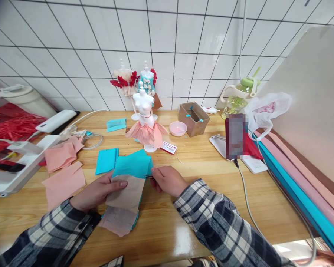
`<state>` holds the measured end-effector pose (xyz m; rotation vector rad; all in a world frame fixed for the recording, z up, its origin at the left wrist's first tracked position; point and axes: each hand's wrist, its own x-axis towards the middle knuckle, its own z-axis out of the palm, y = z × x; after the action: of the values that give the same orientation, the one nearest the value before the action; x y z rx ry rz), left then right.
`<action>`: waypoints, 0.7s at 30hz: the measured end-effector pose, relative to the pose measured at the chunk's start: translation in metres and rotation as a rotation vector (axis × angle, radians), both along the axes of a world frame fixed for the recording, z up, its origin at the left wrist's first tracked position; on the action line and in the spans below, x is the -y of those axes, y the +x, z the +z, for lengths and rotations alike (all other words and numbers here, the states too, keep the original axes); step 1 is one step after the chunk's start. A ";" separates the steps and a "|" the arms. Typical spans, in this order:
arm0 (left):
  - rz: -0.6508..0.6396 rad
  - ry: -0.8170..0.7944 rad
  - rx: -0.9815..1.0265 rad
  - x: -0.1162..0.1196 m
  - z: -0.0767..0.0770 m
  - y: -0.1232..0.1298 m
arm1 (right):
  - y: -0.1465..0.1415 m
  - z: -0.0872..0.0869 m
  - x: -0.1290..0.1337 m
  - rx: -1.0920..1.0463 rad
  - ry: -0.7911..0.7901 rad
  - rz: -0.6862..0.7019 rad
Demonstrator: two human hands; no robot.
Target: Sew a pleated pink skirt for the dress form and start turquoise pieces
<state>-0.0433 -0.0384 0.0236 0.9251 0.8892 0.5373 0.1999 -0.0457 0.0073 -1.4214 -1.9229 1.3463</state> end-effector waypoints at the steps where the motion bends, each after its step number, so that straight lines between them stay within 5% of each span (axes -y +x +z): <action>1: 0.001 0.000 -0.004 0.000 0.000 0.000 | 0.000 0.001 0.000 0.014 0.003 -0.001; 21: -0.035 0.007 -0.093 0.000 0.000 0.001 | -0.001 0.007 0.000 0.166 0.149 0.035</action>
<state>-0.0421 -0.0381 0.0235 0.9768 0.9531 0.4708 0.1985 -0.0457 0.0140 -1.4717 -2.1144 1.1041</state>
